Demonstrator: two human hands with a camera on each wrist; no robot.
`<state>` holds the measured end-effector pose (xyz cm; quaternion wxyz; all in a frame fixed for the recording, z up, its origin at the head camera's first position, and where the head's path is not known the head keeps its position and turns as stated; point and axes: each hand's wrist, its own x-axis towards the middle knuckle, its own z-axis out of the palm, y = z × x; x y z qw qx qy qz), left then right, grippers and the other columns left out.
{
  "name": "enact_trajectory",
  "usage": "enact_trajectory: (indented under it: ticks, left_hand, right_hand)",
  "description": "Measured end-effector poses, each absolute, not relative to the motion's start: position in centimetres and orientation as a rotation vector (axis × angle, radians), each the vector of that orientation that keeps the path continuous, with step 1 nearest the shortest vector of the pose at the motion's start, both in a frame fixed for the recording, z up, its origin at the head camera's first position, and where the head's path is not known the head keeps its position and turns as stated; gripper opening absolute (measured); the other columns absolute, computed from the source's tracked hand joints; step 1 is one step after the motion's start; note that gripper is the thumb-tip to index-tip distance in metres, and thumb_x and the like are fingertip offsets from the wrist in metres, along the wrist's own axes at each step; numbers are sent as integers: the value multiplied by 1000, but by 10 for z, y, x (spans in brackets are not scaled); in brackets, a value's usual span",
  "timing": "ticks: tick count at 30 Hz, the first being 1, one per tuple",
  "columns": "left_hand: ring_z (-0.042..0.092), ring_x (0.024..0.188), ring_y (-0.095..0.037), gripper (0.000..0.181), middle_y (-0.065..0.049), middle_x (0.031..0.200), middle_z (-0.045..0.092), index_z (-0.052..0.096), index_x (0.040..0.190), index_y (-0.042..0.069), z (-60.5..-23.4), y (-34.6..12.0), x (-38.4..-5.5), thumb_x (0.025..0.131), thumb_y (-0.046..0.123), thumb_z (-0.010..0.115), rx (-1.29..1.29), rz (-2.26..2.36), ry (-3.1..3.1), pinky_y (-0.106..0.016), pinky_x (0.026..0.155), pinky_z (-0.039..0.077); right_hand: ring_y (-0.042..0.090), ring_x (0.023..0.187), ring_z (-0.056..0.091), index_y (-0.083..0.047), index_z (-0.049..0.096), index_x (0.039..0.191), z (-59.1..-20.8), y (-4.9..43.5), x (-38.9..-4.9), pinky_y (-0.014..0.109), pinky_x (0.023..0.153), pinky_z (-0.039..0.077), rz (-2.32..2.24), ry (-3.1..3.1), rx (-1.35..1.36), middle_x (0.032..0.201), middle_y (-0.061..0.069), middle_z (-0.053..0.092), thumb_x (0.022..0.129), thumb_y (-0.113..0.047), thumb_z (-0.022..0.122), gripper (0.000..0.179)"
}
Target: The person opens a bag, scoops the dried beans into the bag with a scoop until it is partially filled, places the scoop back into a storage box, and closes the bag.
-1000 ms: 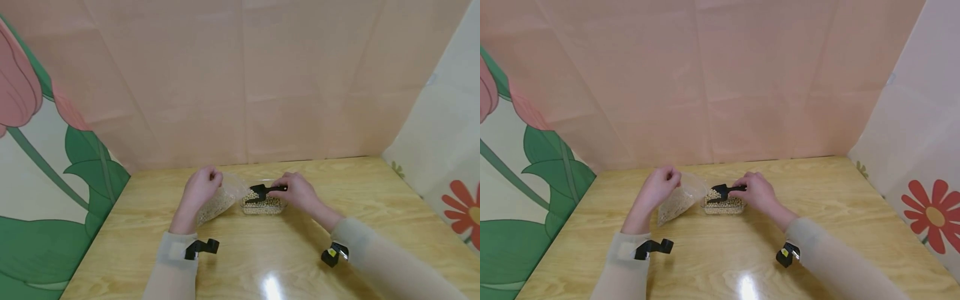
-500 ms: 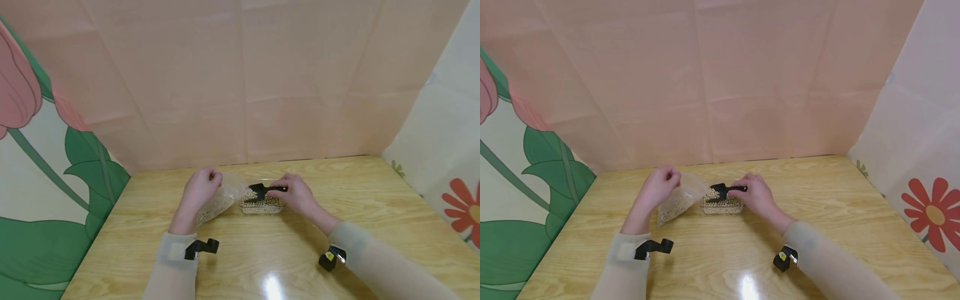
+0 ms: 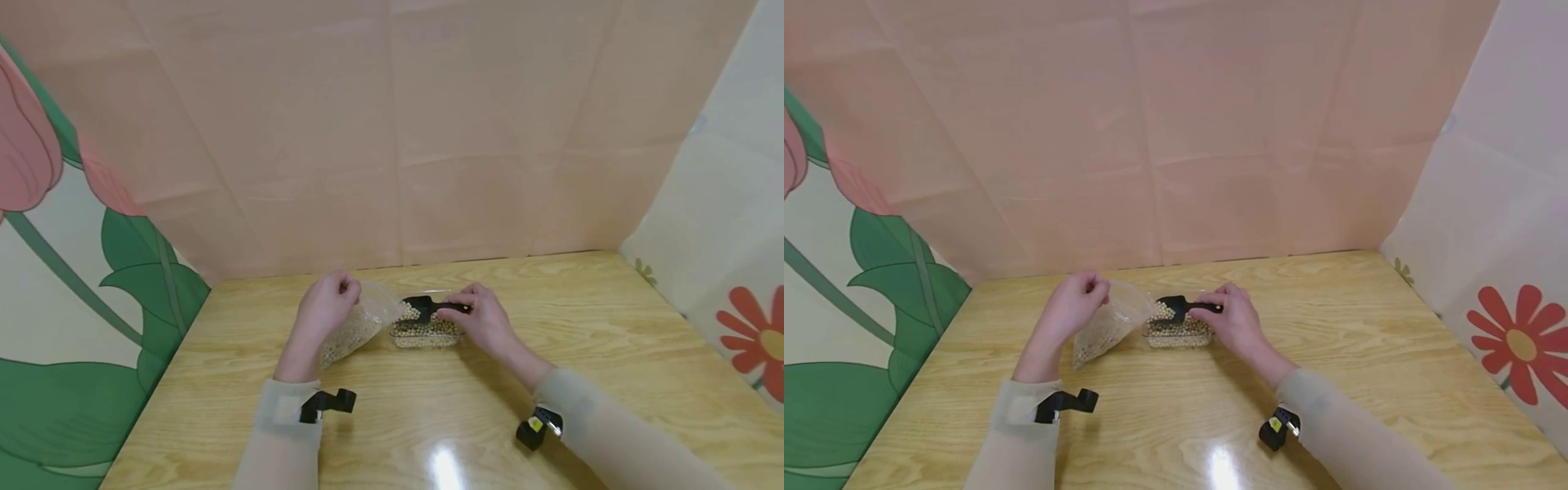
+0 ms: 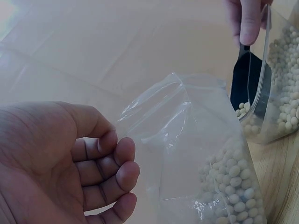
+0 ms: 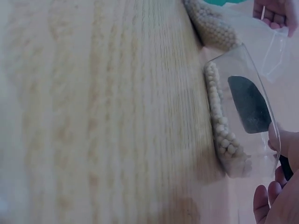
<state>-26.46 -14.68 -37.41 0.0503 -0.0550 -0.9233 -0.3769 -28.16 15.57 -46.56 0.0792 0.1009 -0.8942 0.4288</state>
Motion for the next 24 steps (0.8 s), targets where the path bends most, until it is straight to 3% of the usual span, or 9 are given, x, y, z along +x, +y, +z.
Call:
enact_trajectory:
  ticks: [14, 24]
  left_hand:
    - [55, 69, -24, 24, -4, 88, 68, 67, 92, 14, -373, -150, -264, 110, 22, 54, -163, -1146, -2811, -39, 65, 46]
    - [56, 70, -24, 24, -4, 88, 69, 68, 92, 13, -374, -151, -266, 109, 22, 54, -162, -1155, -2813, -39, 65, 46]
  right_hand:
    - [32, 116, 62, -7, 80, 131, -469, 168, -273, 42, 95, 52, 1526, -2645, 133, 127, 13, 65, 99, -34, 85, 42]
    - [35, 127, 61, -9, 80, 134, -468, 181, -267, 54, 113, 44, 1581, -2606, 72, 131, 14, 68, 100, -37, 84, 44]
